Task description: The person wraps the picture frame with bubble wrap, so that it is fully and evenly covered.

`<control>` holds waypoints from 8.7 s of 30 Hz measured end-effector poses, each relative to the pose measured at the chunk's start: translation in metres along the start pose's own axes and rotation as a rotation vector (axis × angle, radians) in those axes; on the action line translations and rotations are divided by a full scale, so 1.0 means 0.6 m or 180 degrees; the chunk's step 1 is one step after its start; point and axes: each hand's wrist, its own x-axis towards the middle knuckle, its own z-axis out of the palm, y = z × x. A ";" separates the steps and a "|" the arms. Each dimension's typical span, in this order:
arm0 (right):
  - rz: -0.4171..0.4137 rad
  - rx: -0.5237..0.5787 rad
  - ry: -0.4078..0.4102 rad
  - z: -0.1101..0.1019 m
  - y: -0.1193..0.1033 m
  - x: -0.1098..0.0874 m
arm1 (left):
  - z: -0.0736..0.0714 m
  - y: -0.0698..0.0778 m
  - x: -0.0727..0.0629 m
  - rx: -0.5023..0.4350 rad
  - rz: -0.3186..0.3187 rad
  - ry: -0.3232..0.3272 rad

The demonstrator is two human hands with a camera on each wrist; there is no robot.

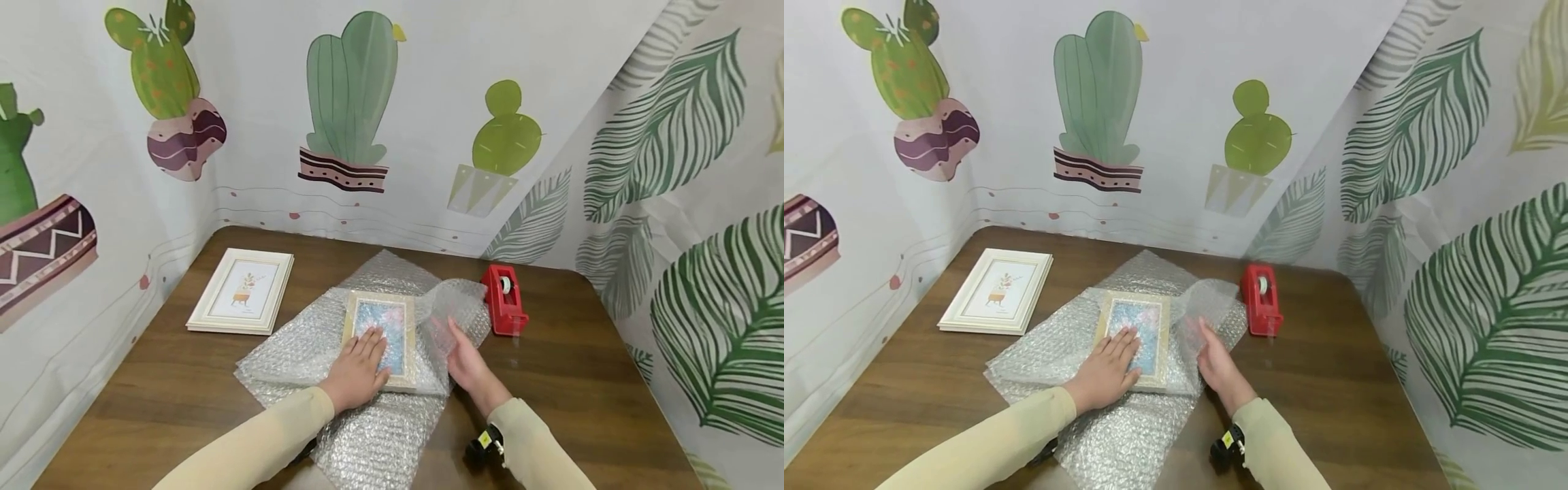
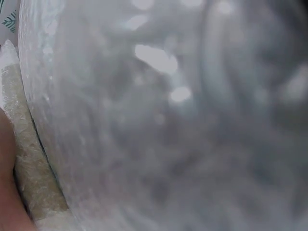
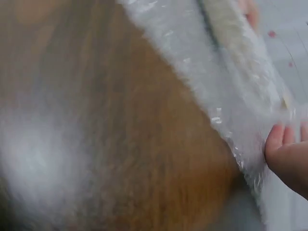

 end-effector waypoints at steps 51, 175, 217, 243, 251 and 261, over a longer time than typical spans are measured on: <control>-0.0802 -0.2969 0.0365 0.196 0.026 0.072 | -0.003 -0.007 0.008 -0.0087 0.0059 -0.0058; -0.0391 -0.5469 -0.0118 0.157 0.032 0.028 | -0.085 -0.061 -0.090 -0.3893 -0.1989 0.0574; -0.0780 -0.4257 -0.0213 0.141 0.022 0.034 | -0.035 0.021 0.001 -0.1855 -0.0088 -0.0134; 0.0239 -0.2257 -0.0724 0.112 -0.024 0.042 | -0.016 0.043 0.013 -0.0658 -0.0242 -0.0459; -0.0441 -0.3410 -0.0227 0.126 0.009 0.039 | -0.027 0.038 0.015 -0.0906 -0.0315 -0.0055; -0.0858 -0.4245 -0.0245 0.118 0.026 0.039 | -0.026 0.026 0.022 -0.1406 -0.0449 0.0454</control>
